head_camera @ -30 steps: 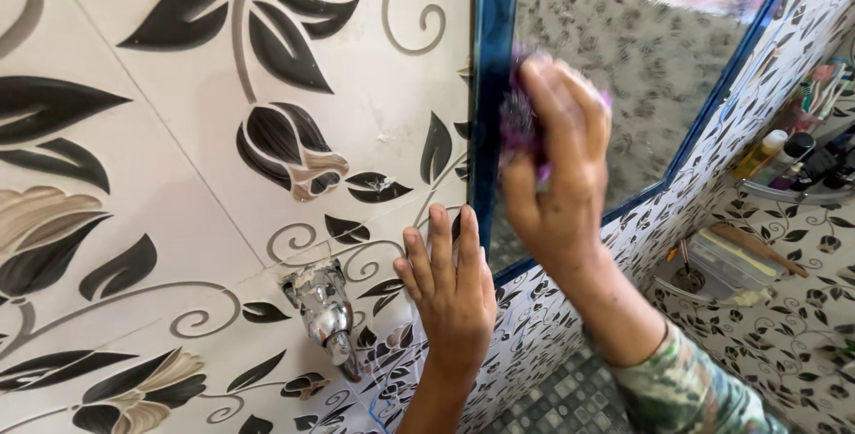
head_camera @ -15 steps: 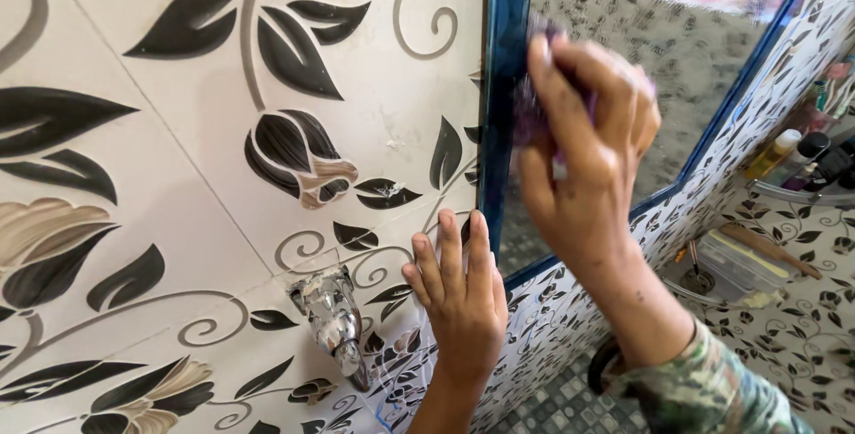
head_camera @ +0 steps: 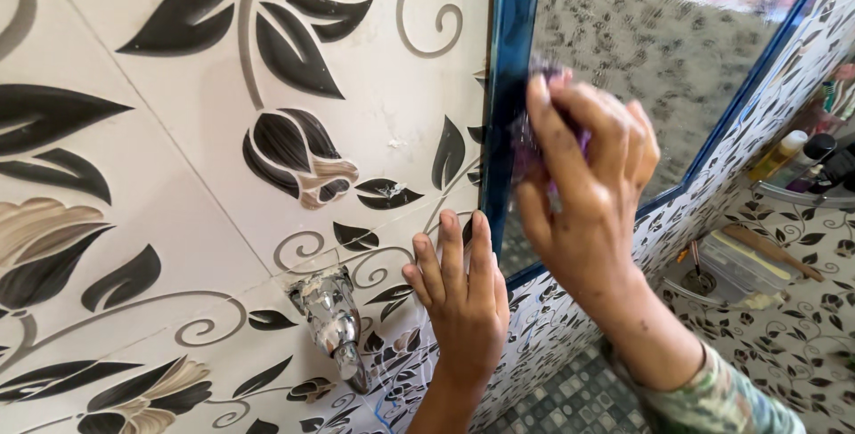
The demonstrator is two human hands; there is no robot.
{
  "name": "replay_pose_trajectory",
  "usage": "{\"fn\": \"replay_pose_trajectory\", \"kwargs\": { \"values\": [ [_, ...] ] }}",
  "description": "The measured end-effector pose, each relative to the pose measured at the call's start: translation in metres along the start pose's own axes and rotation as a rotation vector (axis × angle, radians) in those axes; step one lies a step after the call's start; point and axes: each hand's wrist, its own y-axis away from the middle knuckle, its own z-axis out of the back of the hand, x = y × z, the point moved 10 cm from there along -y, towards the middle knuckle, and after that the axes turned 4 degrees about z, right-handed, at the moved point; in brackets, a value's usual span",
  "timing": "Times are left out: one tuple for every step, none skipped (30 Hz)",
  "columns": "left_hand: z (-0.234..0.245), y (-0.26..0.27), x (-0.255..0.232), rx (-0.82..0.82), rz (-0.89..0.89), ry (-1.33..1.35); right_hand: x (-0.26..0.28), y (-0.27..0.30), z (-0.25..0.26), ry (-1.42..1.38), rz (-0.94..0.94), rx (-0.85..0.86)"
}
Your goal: The person wipes a bathroom mirror with a purple cloth, repeatedly dipping the cloth into a pink bucket of water and wringing it out. The person scrubs the mirror surface and frame, then rinses the cloth under the faucet and continues wiping.
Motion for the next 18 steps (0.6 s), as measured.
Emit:
{"fn": "replay_pose_trajectory", "kwargs": {
  "values": [
    [-0.001, 0.0, -0.001, -0.002, -0.001, -0.001, -0.001, 0.0, 0.0, -0.002, -0.006, 0.0],
    [-0.003, 0.0, -0.001, 0.0, 0.005, 0.009, -0.001, 0.0, -0.001, -0.004, -0.012, 0.0],
    [-0.004, 0.001, 0.0, 0.007, 0.011, 0.016, -0.006, -0.004, -0.001, -0.003, -0.012, 0.001],
    [-0.005, 0.001, 0.0, 0.013, 0.017, 0.024, -0.014, -0.011, 0.0, -0.002, -0.011, 0.003],
    [-0.005, 0.001, 0.0, 0.018, 0.021, 0.026, -0.018, -0.016, 0.0, -0.003, -0.01, 0.003],
    [-0.006, 0.001, 0.0, 0.024, 0.026, 0.028, -0.015, -0.015, 0.0, -0.004, -0.003, -0.002],
    [-0.007, 0.001, 0.001, 0.028, 0.027, 0.031, -0.01, -0.012, 0.0, -0.003, 0.002, -0.01],
    [-0.007, 0.001, 0.002, 0.036, 0.027, 0.03, -0.005, -0.008, 0.0, -0.003, 0.008, -0.019],
    [-0.008, 0.002, 0.002, 0.044, 0.026, 0.032, -0.002, -0.004, -0.001, 0.004, 0.001, -0.007],
    [-0.009, 0.003, 0.003, 0.053, 0.025, 0.034, 0.001, 0.0, -0.003, 0.012, -0.007, 0.005],
    [-0.009, 0.004, 0.002, 0.051, 0.023, 0.029, 0.0, 0.002, -0.003, 0.022, -0.012, 0.018],
    [-0.01, 0.004, 0.002, 0.049, 0.021, 0.023, -0.003, -0.001, -0.002, 0.016, -0.004, 0.015],
    [-0.01, 0.003, 0.001, 0.045, 0.019, 0.016, -0.011, -0.007, 0.001, 0.007, 0.005, 0.009],
    [-0.01, 0.003, 0.001, 0.041, 0.021, 0.017, -0.016, -0.012, 0.003, -0.001, 0.014, 0.003],
    [-0.01, 0.003, 0.001, 0.036, 0.025, 0.018, -0.016, -0.014, 0.001, 0.014, 0.01, 0.01],
    [-0.009, 0.003, 0.0, 0.031, 0.029, 0.019, -0.016, -0.016, -0.002, 0.029, 0.005, 0.017],
    [-0.01, 0.002, 0.001, 0.032, 0.028, 0.015, -0.015, -0.017, -0.004, 0.043, 0.001, 0.019],
    [-0.011, 0.001, 0.001, 0.033, 0.026, 0.011, -0.01, -0.011, -0.003, 0.027, -0.008, 0.037]
  ]
}}
